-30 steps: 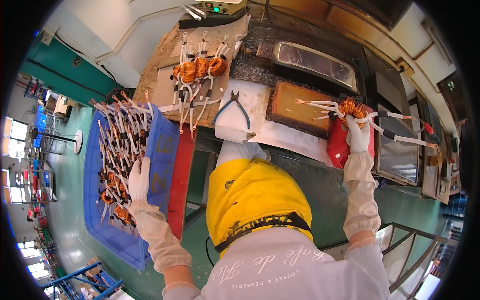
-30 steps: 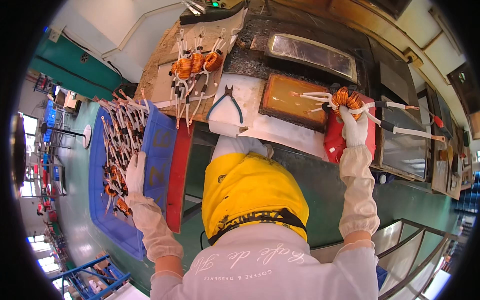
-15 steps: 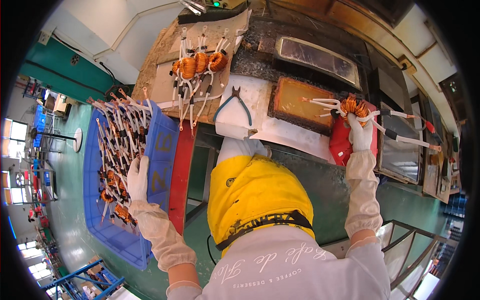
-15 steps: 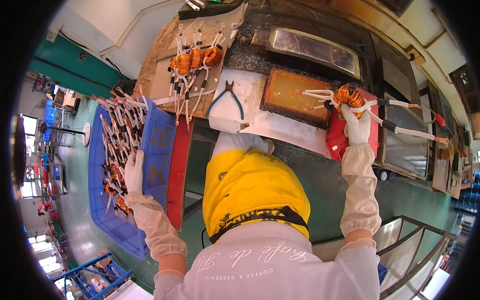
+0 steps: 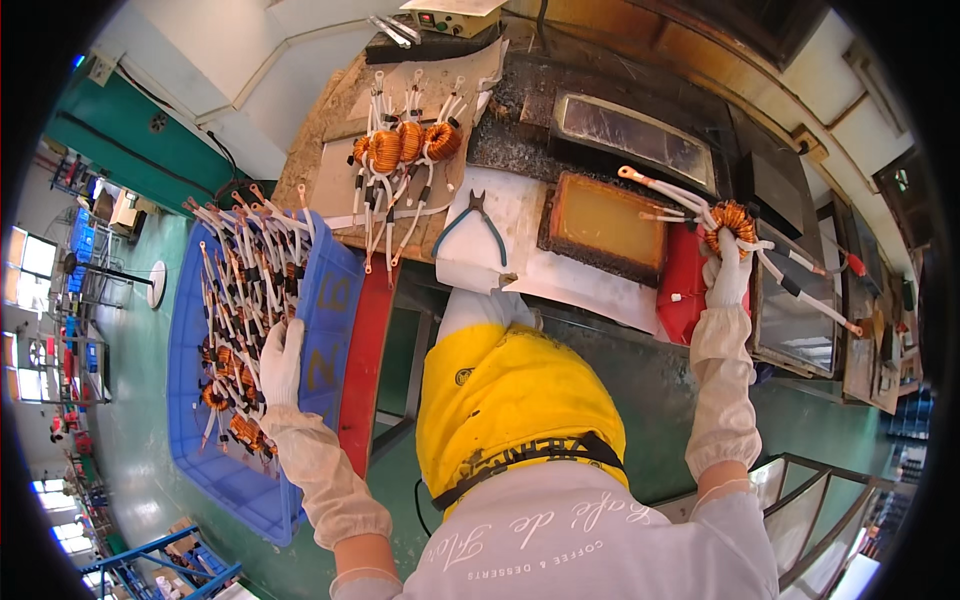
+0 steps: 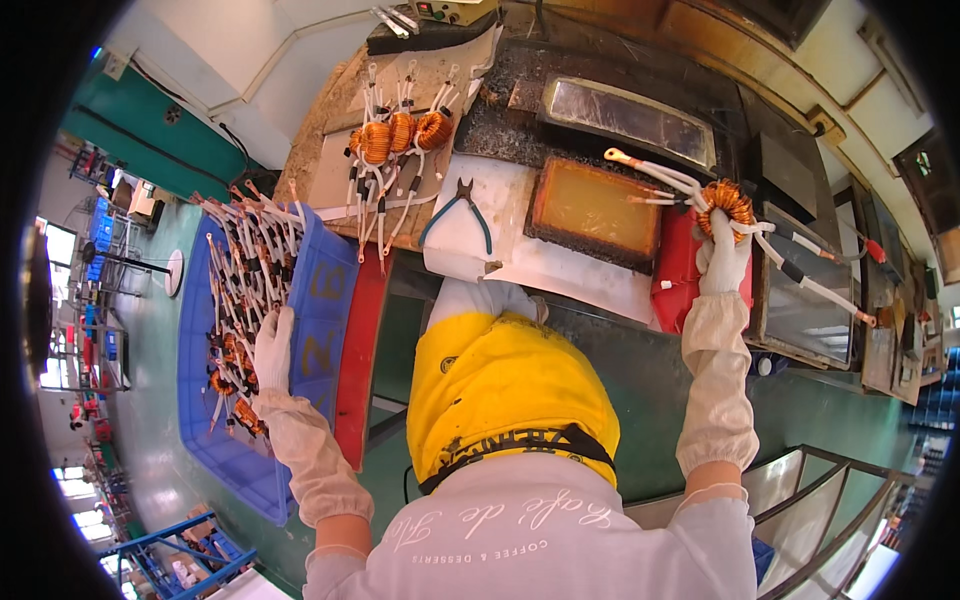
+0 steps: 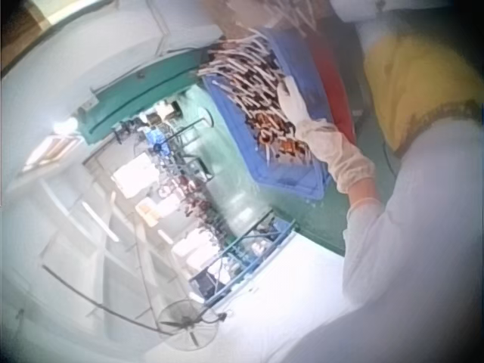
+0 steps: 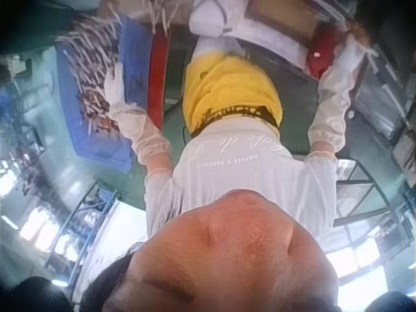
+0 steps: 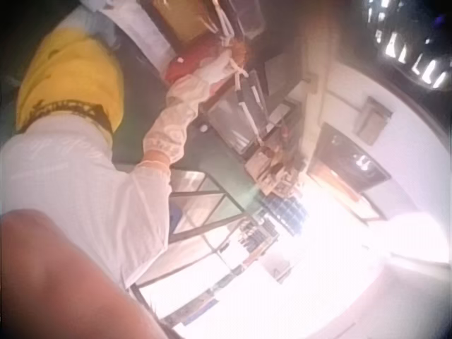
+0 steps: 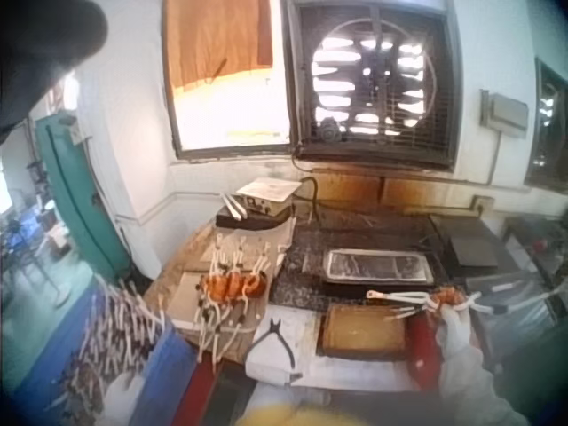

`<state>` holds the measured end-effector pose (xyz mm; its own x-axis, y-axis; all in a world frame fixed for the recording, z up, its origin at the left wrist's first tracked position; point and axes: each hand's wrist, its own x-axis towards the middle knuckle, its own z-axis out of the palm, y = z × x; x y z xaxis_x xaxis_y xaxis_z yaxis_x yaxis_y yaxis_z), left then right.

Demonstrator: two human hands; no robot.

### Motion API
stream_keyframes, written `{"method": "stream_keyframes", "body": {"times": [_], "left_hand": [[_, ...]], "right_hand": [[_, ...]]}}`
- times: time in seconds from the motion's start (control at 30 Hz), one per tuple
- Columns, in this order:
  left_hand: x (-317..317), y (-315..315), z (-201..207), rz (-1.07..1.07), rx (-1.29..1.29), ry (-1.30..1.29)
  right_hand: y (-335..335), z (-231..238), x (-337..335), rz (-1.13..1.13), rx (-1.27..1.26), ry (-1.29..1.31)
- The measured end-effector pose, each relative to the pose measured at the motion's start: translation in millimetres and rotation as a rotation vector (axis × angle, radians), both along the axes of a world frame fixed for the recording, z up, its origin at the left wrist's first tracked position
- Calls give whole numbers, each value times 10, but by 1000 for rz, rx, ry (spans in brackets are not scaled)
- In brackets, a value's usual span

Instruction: The person dips the wire leads of copper coils into a liquid flux, then into a solder bath, holding the coils with pliers.

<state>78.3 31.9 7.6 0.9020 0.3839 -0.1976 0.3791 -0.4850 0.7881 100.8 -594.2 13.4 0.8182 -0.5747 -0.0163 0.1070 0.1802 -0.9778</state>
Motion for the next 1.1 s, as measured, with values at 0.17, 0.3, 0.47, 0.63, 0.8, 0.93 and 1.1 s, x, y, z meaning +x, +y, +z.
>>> {"method": "stream_keyframes", "body": {"times": [0.17,0.3,0.47,0.63,0.8,0.93,1.1], "left_hand": [[-16,-3,-3,-40,-26,-49],[-19,-40,29,-16,39,-61],[-23,12,-8,-9,-4,-41],[-32,-5,-4,-12,28,-52],[-10,-10,34,-21,34,-14],[-20,27,-9,-3,58,-40],[-25,18,7,-29,60,-58]], "right_hand": [[-153,-11,281,-187,33,-97],[-362,-76,455,-167,46,-3],[-344,-35,592,-178,39,73],[-357,-61,733,-267,-3,63],[-414,-88,806,-260,-26,79],[-340,-45,808,-271,-45,119],[-305,-27,807,-290,-88,149]]}}
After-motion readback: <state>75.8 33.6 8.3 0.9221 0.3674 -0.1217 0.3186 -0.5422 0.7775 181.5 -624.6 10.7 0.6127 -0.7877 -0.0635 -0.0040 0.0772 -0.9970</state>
